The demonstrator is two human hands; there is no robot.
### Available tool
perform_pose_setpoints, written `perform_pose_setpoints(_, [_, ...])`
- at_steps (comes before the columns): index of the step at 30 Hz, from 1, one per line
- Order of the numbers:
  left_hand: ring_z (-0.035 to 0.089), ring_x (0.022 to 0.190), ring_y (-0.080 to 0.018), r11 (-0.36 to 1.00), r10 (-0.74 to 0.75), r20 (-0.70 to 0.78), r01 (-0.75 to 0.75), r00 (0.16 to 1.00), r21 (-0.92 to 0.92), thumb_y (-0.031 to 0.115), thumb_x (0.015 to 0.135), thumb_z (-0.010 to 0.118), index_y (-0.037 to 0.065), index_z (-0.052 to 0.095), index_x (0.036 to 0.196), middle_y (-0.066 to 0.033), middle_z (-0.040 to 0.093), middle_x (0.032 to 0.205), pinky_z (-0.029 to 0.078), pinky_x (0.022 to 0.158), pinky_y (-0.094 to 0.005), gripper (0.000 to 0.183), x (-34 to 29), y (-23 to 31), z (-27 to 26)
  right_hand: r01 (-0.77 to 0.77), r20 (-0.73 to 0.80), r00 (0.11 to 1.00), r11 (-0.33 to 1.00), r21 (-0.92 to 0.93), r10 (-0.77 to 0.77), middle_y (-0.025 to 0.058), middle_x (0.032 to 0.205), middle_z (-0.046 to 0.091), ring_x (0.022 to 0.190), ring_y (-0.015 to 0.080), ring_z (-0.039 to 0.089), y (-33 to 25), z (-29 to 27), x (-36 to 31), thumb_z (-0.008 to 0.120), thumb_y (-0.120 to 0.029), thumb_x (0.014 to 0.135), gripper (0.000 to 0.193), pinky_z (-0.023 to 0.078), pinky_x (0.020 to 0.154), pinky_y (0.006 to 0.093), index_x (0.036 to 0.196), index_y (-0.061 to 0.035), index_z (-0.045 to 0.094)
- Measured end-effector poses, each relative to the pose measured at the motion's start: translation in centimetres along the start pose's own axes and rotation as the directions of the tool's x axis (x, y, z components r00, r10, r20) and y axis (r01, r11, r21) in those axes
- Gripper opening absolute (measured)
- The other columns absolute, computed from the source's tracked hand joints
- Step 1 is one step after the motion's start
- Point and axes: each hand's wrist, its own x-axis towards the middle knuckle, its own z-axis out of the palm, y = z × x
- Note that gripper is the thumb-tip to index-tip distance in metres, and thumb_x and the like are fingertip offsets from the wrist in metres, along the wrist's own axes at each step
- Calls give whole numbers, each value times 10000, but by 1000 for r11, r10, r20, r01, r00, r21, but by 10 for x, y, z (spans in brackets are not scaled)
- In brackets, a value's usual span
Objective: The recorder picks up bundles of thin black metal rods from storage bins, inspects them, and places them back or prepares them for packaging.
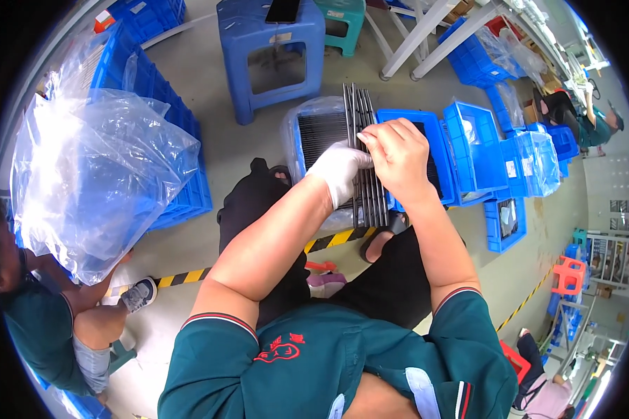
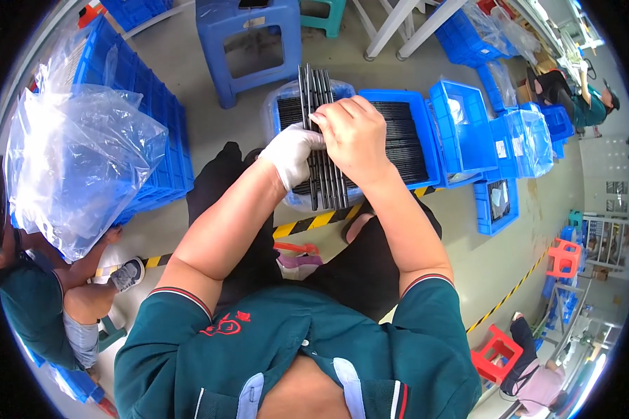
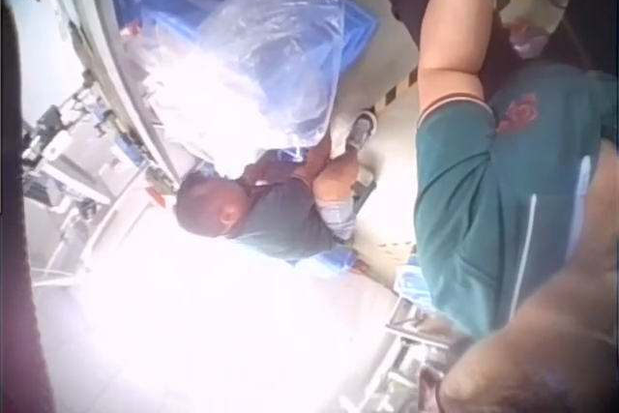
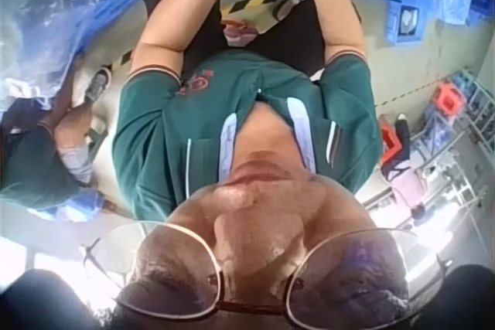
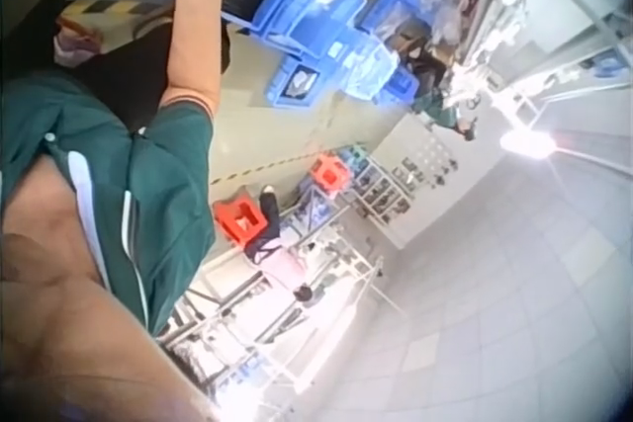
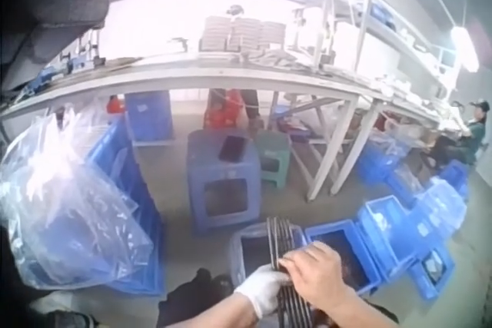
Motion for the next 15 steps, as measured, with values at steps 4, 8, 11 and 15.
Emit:
perform_pose_setpoints(4, [647,842,-207,999,21,-9,-21,1000,32,-28,831,527,18,609,1008,-88,639,923,539,732,-322,201,-3,3,0,45,42,998,995,94,-49,72,735,625,687,249,581,3,0,4,696,-72,751,83,470,616,357,748,-53,615])
perform_pose_setpoints(8, [644,833,-209,999,8,5,-8,1000,49,-23,831,529,22,607,1009,-91,635,921,538,728,-323,199,1,3,-6,-81,-24,996,995,51,83,55,635,596,599,239,563,-3,4,2,724,-108,745,144,455,568,340,676,-63,607])
perform_pose_setpoints(11, [640,827,-210,1000,21,12,-21,1000,21,-19,831,533,22,604,1012,-94,631,920,539,727,-324,198,1,3,-5,-105,-11,994,993,-58,105,46,583,573,549,237,543,-5,3,-2,742,-126,737,186,443,542,332,638,-66,597])
perform_pose_setpoints(15, [641,820,-213,999,21,-46,-19,999,45,-16,835,536,15,605,1008,-97,631,915,539,721,-331,189,-1,3,-2,-59,-51,997,998,-1,59,46,610,584,572,239,549,-1,7,2,734,-119,743,164,450,560,334,663,-62,603])
